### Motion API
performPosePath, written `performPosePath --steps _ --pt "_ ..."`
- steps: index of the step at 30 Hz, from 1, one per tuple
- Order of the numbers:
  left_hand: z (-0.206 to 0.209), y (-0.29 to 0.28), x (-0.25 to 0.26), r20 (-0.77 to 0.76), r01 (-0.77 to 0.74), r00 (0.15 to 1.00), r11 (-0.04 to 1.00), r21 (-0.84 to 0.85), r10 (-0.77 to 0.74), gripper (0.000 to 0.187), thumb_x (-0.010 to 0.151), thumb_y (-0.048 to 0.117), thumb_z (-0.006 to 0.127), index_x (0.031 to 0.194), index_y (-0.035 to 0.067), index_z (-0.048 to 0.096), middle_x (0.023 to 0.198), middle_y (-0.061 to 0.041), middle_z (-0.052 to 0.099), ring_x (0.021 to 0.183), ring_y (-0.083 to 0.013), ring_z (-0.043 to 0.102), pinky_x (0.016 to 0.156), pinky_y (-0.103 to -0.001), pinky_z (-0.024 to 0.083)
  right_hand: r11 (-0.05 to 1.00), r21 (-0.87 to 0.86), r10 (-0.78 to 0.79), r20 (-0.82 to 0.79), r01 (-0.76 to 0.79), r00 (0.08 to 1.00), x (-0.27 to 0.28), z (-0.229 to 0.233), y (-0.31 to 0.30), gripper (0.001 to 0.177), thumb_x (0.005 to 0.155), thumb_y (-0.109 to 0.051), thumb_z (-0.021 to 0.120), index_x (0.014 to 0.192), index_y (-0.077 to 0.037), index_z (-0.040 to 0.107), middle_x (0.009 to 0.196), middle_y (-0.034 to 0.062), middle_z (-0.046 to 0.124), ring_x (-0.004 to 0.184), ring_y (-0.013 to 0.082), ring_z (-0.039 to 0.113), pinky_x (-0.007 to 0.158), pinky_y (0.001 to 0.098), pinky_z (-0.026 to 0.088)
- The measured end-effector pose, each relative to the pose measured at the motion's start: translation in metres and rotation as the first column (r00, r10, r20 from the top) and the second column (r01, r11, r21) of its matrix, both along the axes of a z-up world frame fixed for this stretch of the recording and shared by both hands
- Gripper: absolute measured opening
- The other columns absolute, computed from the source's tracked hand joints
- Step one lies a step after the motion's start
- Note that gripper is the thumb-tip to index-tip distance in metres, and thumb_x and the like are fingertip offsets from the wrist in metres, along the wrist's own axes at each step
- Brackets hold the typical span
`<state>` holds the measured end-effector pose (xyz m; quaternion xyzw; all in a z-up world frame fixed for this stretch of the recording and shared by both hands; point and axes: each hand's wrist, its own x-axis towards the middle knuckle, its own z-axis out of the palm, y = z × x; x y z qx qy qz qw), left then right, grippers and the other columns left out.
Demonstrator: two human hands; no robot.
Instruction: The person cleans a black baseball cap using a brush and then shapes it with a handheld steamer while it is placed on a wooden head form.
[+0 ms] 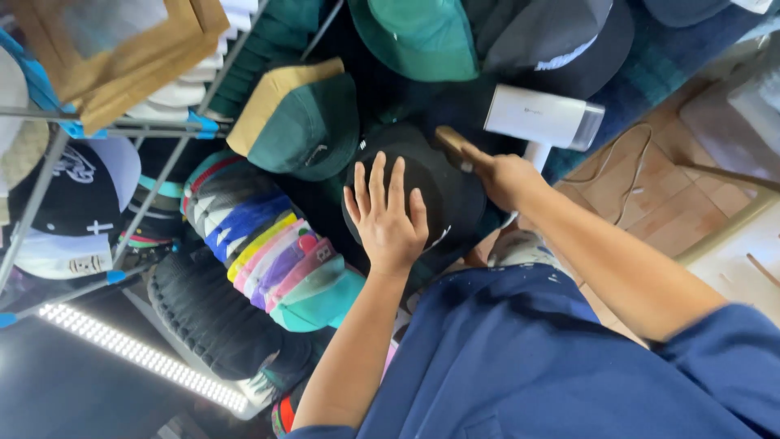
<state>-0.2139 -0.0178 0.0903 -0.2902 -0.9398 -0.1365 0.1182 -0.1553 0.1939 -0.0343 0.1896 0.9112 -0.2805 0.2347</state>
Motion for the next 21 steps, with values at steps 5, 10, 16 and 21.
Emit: performPosePath --steps 5,10,16,21 --pt "-0.003 0.003 -0.003 0.020 -0.014 1.000 1.000 0.020 0.013 0.044 0.101 0.034 0.051 0.141 0.019 0.062 0.151 -0.009 0.052 0.147 -0.0385 0.040 0.119 -0.058 0.024 0.836 -0.437 -0.414 -0.106 0.331 0.904 0.088 0.102 -0.009 0.056 0.103 -0.022 0.050 0.156 -0.038 0.043 0.129 0.0158 0.069 0.119 0.0389 0.062 0.097 0.0529 0.053" --pt "-0.002 0.000 -0.001 0.032 -0.019 0.999 1.000 0.019 0.018 0.043 0.101 0.034 0.051 0.140 0.019 0.063 0.151 -0.009 0.052 0.147 -0.0385 0.040 0.119 -0.058 0.024 0.768 -0.496 -0.408 0.107 0.405 0.907 0.098 0.061 -0.048 0.059 0.104 -0.025 0.045 0.160 -0.039 0.034 0.122 0.0268 0.070 0.113 0.0509 0.063 0.097 0.0596 0.052" --pt "-0.002 -0.003 0.001 -0.018 0.011 1.000 1.000 0.026 -0.010 0.043 0.102 0.035 0.047 0.139 0.018 0.062 0.150 -0.010 0.053 0.145 -0.0384 0.042 0.117 -0.057 0.026 0.877 -0.371 -0.372 -0.120 0.306 0.920 0.052 0.032 -0.003 0.054 0.101 -0.024 0.057 0.153 -0.035 0.049 0.121 0.0285 0.069 0.113 0.0500 0.063 0.099 0.0572 0.050" --pt "-0.004 0.000 -0.002 -0.028 -0.006 1.000 0.999 0.044 0.008 0.044 0.101 0.036 0.050 0.139 0.018 0.062 0.150 -0.009 0.054 0.144 -0.0388 0.044 0.117 -0.057 0.028 0.677 -0.704 -0.536 -0.270 0.215 0.800 0.032 0.135 0.014 0.049 0.105 -0.012 0.054 0.154 -0.014 0.049 0.142 0.0202 0.060 0.135 0.0332 0.054 0.111 0.0493 0.042"
